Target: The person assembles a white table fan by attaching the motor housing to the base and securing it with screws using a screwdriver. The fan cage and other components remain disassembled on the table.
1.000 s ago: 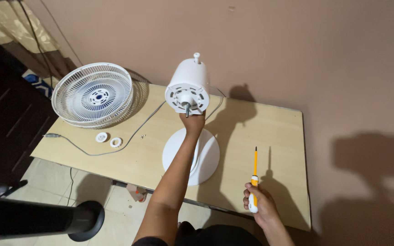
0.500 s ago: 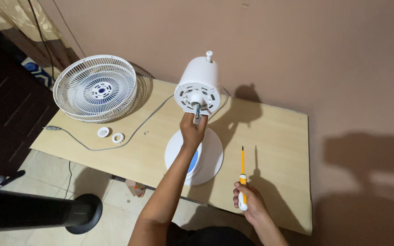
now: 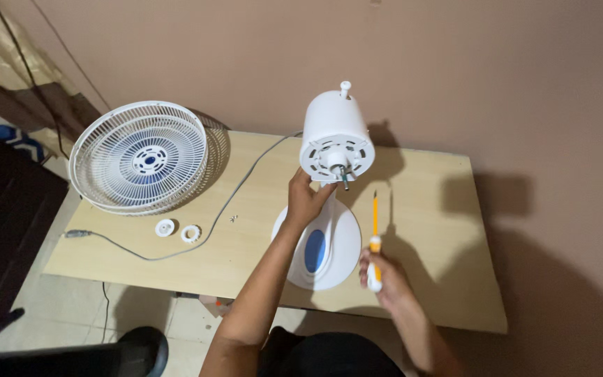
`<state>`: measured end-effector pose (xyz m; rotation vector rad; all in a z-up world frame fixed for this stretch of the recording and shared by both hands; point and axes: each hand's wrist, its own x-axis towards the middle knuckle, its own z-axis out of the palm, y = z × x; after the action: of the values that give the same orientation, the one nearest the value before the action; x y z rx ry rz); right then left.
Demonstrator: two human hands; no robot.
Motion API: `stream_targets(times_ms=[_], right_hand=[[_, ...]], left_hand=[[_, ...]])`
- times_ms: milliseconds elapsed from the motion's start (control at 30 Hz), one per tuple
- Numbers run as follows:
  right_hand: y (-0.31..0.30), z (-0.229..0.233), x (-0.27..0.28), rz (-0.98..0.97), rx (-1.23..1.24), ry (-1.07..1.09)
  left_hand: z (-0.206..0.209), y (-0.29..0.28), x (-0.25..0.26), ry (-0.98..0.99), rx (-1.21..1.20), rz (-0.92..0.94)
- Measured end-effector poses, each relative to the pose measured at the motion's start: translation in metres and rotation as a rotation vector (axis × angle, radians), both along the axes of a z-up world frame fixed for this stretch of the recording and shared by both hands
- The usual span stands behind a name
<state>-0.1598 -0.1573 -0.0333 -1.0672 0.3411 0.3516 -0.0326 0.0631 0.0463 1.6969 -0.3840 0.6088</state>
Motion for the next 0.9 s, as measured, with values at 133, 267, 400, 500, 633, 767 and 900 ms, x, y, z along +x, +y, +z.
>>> stream_targets(times_ms=[133, 267, 400, 500, 633, 767, 900], right_hand=[[0.018, 0.062, 0.029, -0.236, -0.091, -0.353], [0.039, 0.141, 0.052, -0.434, -0.324, -0.682], [0.063, 0.183, 0.072, -0.493, -0.470, -0.642], [0.071, 0.185, 0.080, -0.471, -0.495, -0.676], [0.070, 0.163, 0.065, -0.592, -0.432, -0.571], [0.054, 0.117, 0.031, -0.593, -0.409, -0.413], [0.048, 0.045, -0.005, -0.468, -0.419, -0.133]], left_hand=[[-0.001, 0.015, 0.027, 0.103, 0.033, -0.221], [0.001, 0.024, 0.026, -0.020, 0.058, -0.297], [0.015, 0.021, 0.028, 0.019, 0.038, -0.335], [0.027, 0.032, 0.020, 0.143, 0.093, -0.358], [0.009, 0.065, 0.014, 0.048, 0.143, -0.282], [-0.081, 0.139, 0.023, 0.177, 0.032, -0.053], [-0.163, 0.226, 0.009, 0.358, 0.239, 0.286]])
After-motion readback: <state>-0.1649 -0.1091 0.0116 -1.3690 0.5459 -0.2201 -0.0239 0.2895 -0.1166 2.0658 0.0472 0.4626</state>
